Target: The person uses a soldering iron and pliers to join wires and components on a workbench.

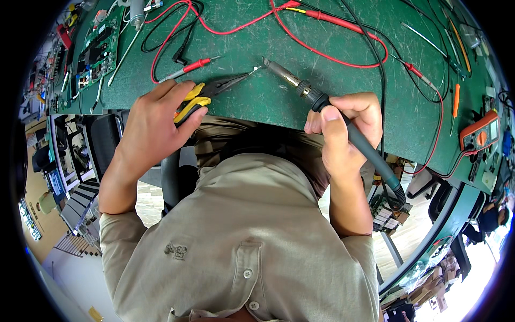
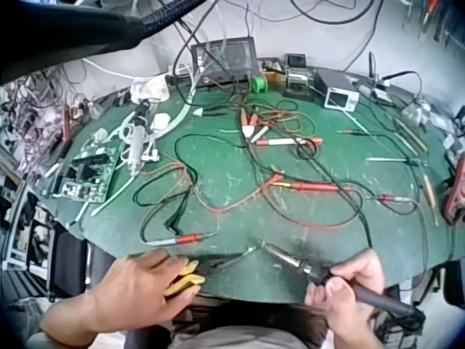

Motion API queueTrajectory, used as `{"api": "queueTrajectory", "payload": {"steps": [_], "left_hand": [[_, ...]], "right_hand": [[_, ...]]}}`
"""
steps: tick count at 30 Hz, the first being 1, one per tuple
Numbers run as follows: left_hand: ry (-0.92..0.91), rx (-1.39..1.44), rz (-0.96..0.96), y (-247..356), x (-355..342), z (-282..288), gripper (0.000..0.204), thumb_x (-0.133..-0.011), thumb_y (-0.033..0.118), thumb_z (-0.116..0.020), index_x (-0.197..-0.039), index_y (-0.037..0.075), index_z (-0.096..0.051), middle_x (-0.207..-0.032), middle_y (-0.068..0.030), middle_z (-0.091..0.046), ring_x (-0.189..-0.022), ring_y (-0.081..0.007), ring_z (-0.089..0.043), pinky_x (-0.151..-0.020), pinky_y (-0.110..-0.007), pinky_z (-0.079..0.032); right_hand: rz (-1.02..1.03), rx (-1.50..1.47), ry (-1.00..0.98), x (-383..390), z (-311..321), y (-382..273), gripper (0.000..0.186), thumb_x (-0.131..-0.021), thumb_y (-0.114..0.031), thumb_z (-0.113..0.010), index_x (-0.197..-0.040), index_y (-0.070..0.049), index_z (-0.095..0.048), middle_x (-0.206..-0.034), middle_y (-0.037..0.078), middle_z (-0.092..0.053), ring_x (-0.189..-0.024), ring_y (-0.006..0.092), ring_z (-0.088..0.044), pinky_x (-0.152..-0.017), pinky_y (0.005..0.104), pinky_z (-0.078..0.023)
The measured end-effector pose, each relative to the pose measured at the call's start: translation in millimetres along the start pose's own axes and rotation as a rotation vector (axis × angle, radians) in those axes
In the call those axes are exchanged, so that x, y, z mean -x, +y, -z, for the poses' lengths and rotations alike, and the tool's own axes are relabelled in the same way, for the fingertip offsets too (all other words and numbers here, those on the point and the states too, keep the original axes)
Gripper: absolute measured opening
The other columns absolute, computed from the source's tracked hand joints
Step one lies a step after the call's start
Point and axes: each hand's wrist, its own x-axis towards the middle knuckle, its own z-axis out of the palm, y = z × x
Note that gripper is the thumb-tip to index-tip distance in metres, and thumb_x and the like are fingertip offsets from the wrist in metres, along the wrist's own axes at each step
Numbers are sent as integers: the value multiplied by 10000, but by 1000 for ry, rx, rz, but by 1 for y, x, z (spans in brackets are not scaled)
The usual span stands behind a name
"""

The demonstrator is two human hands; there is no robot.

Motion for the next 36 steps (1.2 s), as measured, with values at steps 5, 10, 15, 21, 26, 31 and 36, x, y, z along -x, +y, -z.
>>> {"api": "queueTrajectory", "payload": {"steps": [5, 10, 15, 21, 26, 31, 36], "left_hand": [[5, -24, -35, 2, -1, 3, 362, -820, 173, -730, -1094, -27, -602, -882, -160, -618, -726, -359, -627, -619, -393, -512], [20, 36, -5, 4, 3, -3, 355, -821, 164, -731, -1089, -27, -597, -881, -170, -617, -717, -369, -623, -616, -398, -510], [94, 45, -38, 1, 3, -17, 353, -821, 161, -729, -1085, -29, -592, -874, -173, -613, -707, -374, -620, -606, -401, -508], [126, -71, -52, -4, 3, -25, 361, -814, 178, -739, -1084, -12, -592, -890, -151, -609, -709, -358, -623, -607, -401, -512], [163, -152, -37, 1, 5, -30, 378, -800, 198, -750, -1089, 8, -596, -877, -123, -591, -725, -327, -623, -608, -397, -513], [188, -169, -61, 1, 5, -31, 390, -792, 202, -755, -1094, 11, -597, -872, -117, -584, -725, -319, -619, -610, -393, -514], [181, -173, -57, 0, 6, -31, 393, -791, 204, -756, -1094, 9, -598, -868, -117, -585, -722, -317, -621, -610, -392, -516]], "right_hand": [[56, -8, 83, -3, -1, 5, 182, -902, -37, -572, -1039, -1, -456, -658, 85, -535, -537, 156, -525, -523, 320, -487], [62, 15, 126, -6, 0, 5, 198, -911, -41, -575, -1068, -11, -457, -674, 80, -539, -552, 160, -534, -535, 314, -483], [53, -17, 117, -5, 1, 4, 182, -912, -29, -568, -1057, -8, -461, -674, 77, -543, -546, 152, -535, -534, 315, -485], [34, -75, 47, -1, 5, 4, 126, -911, -15, -561, -992, 0, -466, -651, 78, -543, -512, 134, -522, -496, 300, -473], [-46, -41, 46, 0, -2, 0, 105, -912, -6, -561, -953, 11, -465, -639, 77, -541, -492, 123, -513, -477, 283, -460], [-46, 18, 10, -2, -2, 1, 98, -907, 19, -557, -942, 14, -465, -655, 80, -550, -506, 120, -525, -483, 272, -457], [-77, 45, 3, -3, -3, -1, 89, -901, 30, -547, -934, 16, -466, -677, 79, -555, -515, 119, -529, -485, 270, -457]]}}
